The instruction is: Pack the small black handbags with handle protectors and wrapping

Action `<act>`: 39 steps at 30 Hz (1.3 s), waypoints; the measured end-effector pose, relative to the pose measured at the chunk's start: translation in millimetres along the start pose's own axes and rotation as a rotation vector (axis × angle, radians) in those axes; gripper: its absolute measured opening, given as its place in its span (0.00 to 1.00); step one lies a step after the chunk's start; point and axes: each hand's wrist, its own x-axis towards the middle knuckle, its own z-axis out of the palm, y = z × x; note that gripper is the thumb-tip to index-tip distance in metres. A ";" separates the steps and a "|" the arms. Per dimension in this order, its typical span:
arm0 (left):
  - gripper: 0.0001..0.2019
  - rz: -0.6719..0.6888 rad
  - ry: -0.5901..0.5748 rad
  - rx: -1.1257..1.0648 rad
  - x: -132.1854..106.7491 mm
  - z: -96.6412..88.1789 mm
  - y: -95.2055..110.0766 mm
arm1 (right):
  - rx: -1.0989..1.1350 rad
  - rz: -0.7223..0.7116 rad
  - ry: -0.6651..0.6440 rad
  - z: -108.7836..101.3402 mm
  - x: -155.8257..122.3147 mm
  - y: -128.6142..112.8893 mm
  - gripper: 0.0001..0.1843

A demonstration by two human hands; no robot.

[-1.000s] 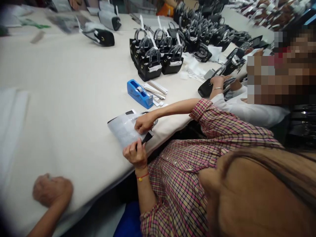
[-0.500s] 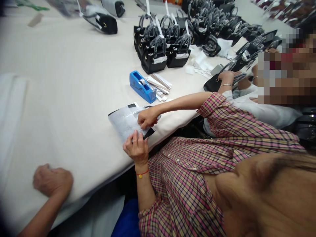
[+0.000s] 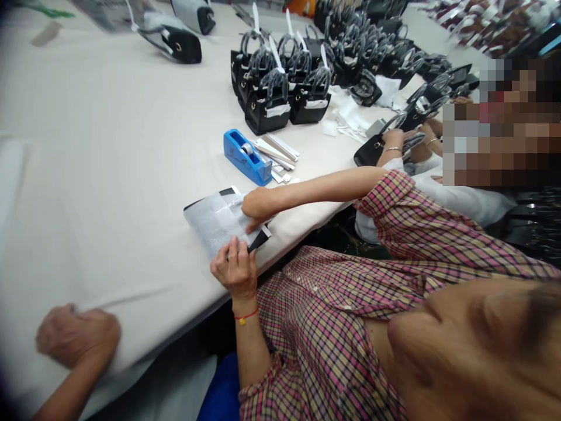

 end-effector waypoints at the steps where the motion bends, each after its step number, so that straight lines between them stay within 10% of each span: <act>1: 0.22 0.051 0.140 0.054 0.3 1.0 -1.4 | 0.012 -0.014 -0.015 1.9 0.1 5.3 0.28; 3: 0.18 0.138 0.298 0.131 0.5 3.1 -4.3 | 0.094 -0.082 -0.035 7.6 -0.4 16.6 0.29; 12: 0.19 0.178 0.297 0.157 0.6 9.0 -18.0 | 0.579 -0.258 0.062 35.0 -27.0 43.4 0.10; 19: 0.21 0.105 0.340 0.157 10.7 16.8 -24.4 | 1.088 -0.313 0.133 17.6 -44.0 52.6 0.18; 28: 0.23 0.087 0.366 0.132 13.8 19.6 -22.3 | 1.622 -0.444 -0.001 51.2 -32.6 -71.8 0.32; 34: 0.23 0.094 0.367 0.138 14.6 18.3 -20.5 | 2.281 -0.441 0.349 131.7 0.2 -207.8 0.50; 39: 0.22 0.090 0.380 0.144 14.5 16.4 -18.8 | 2.441 -0.402 0.476 166.1 19.2 -205.3 0.61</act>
